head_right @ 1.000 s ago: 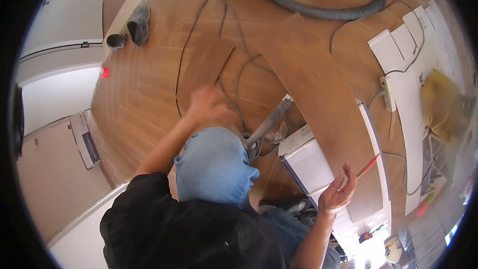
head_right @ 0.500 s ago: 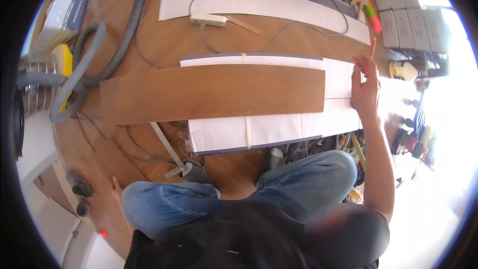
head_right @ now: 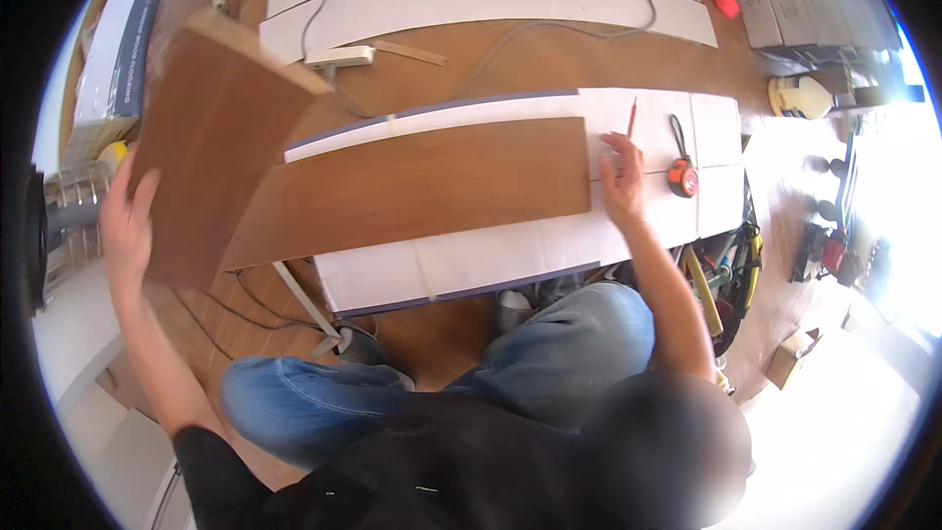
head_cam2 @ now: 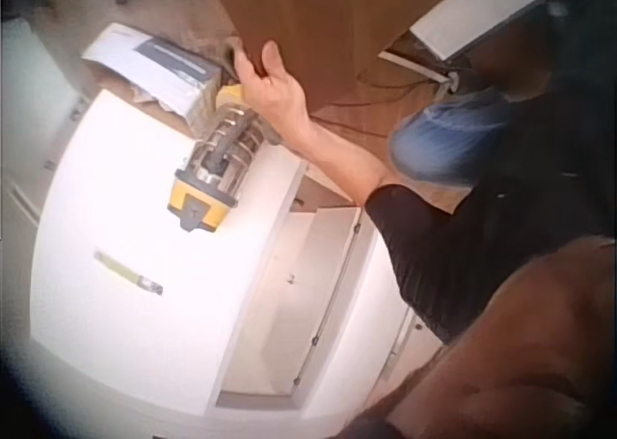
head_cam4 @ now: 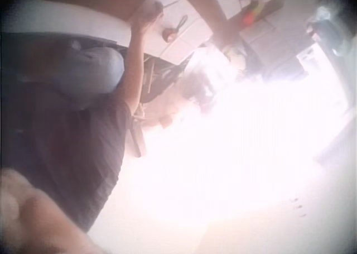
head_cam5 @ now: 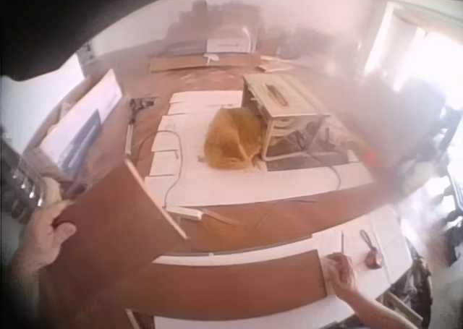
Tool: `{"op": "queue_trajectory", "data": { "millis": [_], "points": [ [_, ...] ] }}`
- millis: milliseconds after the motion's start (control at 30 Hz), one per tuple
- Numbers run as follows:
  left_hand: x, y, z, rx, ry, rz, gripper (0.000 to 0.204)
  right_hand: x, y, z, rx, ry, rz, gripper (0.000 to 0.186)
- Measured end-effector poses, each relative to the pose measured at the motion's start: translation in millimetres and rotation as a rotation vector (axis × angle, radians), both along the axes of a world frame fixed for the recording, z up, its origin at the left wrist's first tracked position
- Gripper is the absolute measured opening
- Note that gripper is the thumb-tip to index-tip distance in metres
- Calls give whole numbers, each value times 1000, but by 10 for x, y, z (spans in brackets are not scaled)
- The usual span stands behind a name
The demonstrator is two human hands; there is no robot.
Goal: The recorder uses a ruler and pencil to measure and mark a wood plank, then uses a table saw to cut the plank to size.
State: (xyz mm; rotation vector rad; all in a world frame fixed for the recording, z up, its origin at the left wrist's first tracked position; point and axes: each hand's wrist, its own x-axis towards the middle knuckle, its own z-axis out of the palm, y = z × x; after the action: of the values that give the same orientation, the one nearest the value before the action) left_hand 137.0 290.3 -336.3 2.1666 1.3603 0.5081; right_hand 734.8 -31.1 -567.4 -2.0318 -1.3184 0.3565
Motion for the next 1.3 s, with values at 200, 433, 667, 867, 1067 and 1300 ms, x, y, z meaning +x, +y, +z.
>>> {"op": "queue_trajectory", "data": {
  "millis": [200,433,667,867,1067,1300],
  "points": [
    [2697,754,-734,-68,31,-559,47,-285,136,61,10,-82,2,52],
    [3842,770,-1520,-317,108,-701,65,-223,133,65,-36,-186,50,53],
    [3888,773,-1618,-397,256,-642,60,-211,166,50,-44,-137,64,47],
    [3797,810,-1801,-292,271,-744,65,-194,158,108,15,-195,68,39],
    [3516,576,-1661,-195,752,-707,83,-219,189,-78,27,-200,73,38],
    [3047,727,-1537,-262,683,-573,92,-179,115,-94,0,-158,-4,45]
  ]
}}
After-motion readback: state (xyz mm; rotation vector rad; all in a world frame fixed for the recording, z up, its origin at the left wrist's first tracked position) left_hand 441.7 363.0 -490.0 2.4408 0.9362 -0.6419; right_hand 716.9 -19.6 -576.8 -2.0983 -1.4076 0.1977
